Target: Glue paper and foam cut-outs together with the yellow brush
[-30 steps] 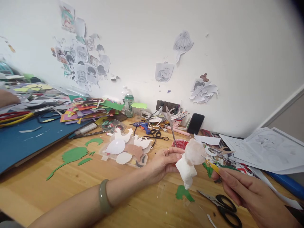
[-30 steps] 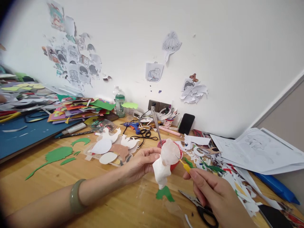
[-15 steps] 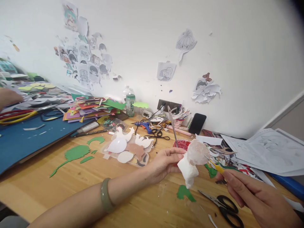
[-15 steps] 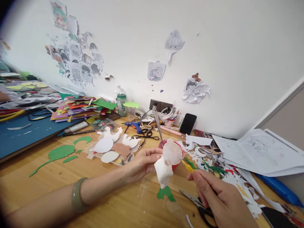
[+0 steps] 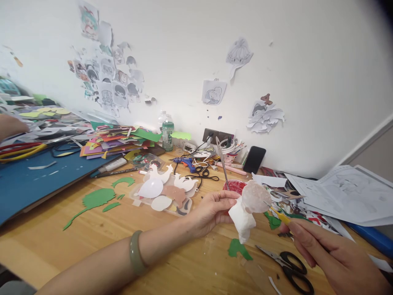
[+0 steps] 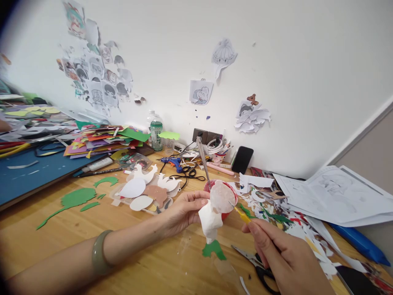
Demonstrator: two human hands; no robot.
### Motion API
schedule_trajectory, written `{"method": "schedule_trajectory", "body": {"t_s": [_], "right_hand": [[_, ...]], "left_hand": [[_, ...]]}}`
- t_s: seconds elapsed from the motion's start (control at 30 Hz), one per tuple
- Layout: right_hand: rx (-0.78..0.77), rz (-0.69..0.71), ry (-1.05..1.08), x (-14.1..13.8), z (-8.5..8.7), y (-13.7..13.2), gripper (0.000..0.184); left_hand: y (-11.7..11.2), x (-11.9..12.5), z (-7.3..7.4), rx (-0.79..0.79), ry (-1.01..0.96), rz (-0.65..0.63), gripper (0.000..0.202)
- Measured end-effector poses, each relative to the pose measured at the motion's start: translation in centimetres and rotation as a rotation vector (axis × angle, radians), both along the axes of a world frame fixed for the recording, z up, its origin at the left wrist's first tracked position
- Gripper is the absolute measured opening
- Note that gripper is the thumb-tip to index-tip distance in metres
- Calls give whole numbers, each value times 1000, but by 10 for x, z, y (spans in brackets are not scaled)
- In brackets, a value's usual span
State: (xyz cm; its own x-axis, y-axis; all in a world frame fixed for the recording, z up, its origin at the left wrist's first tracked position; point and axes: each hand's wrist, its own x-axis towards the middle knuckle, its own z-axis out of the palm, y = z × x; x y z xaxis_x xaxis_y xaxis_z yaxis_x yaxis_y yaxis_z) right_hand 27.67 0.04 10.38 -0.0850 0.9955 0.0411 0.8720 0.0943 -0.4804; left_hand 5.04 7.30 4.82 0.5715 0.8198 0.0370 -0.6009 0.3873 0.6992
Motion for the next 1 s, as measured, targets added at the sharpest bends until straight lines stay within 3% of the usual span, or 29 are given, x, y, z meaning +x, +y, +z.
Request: {"method": "schedule_trajectory", "body": {"t_s": [0.27,0.67,0.83,1.0], "right_hand": [[28,-44,21,-11,4,-3,50],[32,6,24,-7,4,-1,46],[98,-27,49,-13,6,-2,51],[38,-4,44,-10,6,-2,52]], "left_hand": [[0,0,2,-1,-11,2,23],[0,0,1,-11,-7,7,27],[0,0,1,-19,5,13,29],[0,0,2,-15,13,12,30]]}}
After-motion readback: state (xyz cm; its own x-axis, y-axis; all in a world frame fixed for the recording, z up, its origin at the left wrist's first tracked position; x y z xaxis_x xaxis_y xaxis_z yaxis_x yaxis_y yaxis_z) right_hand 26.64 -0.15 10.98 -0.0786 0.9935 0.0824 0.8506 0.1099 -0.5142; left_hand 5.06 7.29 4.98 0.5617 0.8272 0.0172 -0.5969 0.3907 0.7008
